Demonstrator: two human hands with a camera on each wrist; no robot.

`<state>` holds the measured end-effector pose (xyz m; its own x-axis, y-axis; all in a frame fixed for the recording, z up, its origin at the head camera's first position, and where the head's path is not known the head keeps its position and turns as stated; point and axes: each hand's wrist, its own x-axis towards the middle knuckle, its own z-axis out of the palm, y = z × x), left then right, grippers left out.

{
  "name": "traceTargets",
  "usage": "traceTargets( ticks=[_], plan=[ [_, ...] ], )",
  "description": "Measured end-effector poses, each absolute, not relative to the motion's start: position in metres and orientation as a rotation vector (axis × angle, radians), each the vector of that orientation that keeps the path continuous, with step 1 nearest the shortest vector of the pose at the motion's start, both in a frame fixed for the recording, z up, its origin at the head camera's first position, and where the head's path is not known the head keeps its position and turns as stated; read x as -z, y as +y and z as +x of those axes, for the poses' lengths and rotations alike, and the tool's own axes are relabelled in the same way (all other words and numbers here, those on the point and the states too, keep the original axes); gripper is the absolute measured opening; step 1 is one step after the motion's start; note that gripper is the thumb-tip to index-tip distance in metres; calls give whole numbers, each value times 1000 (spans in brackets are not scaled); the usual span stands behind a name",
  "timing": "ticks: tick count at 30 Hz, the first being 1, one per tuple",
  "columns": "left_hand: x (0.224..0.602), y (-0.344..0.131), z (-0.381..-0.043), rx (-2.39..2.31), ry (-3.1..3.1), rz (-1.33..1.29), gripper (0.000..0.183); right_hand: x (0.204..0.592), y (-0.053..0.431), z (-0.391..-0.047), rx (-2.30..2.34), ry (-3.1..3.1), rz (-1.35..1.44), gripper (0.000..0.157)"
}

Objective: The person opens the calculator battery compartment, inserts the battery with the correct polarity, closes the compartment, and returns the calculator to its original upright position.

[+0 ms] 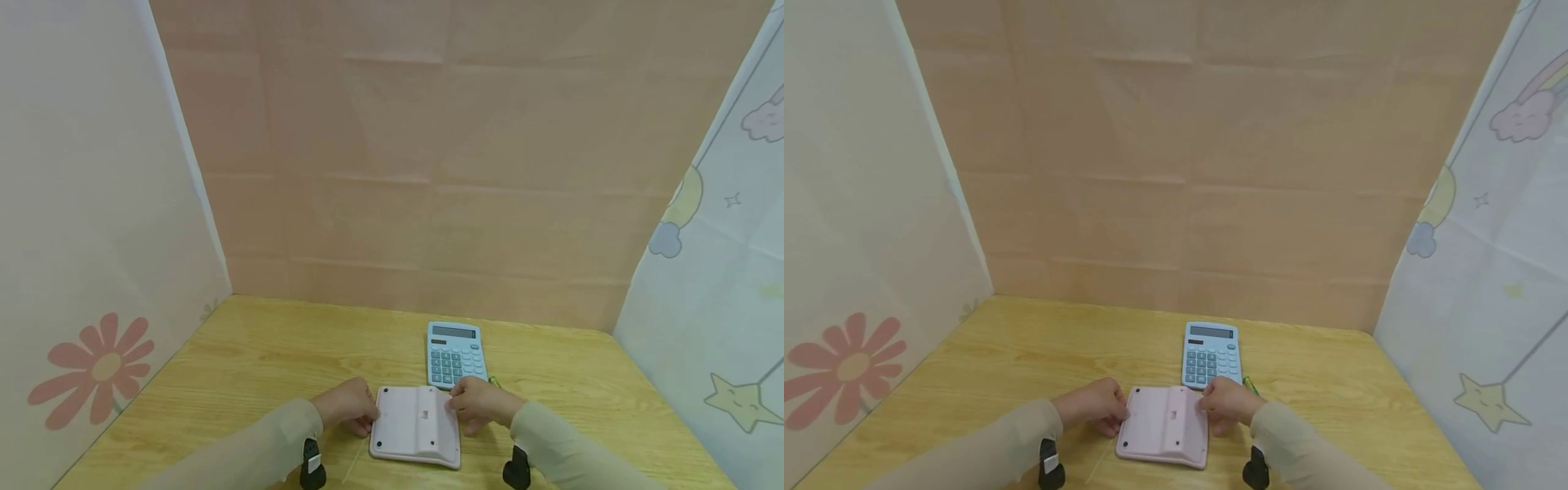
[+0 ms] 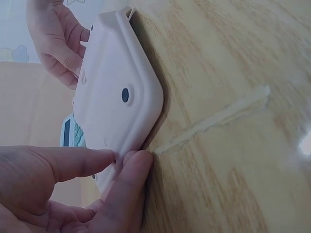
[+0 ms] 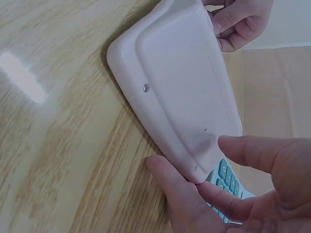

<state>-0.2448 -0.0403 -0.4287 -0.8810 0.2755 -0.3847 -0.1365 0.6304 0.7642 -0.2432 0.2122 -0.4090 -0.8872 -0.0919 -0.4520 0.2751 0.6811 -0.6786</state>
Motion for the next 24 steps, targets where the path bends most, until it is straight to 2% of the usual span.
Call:
traceTargets(
  ticks=[7,15,24],
  plan=[
    [424,-40,-243,-1129,2393,112,27,410,213,-242,1089,2442,151,28],
    [419,-44,-240,-1106,2369,125,15,408,213,-242,1083,2448,160,28],
    [419,-44,-240,-1094,2347,97,12,411,210,-243,1100,2443,157,29]
  ],
)
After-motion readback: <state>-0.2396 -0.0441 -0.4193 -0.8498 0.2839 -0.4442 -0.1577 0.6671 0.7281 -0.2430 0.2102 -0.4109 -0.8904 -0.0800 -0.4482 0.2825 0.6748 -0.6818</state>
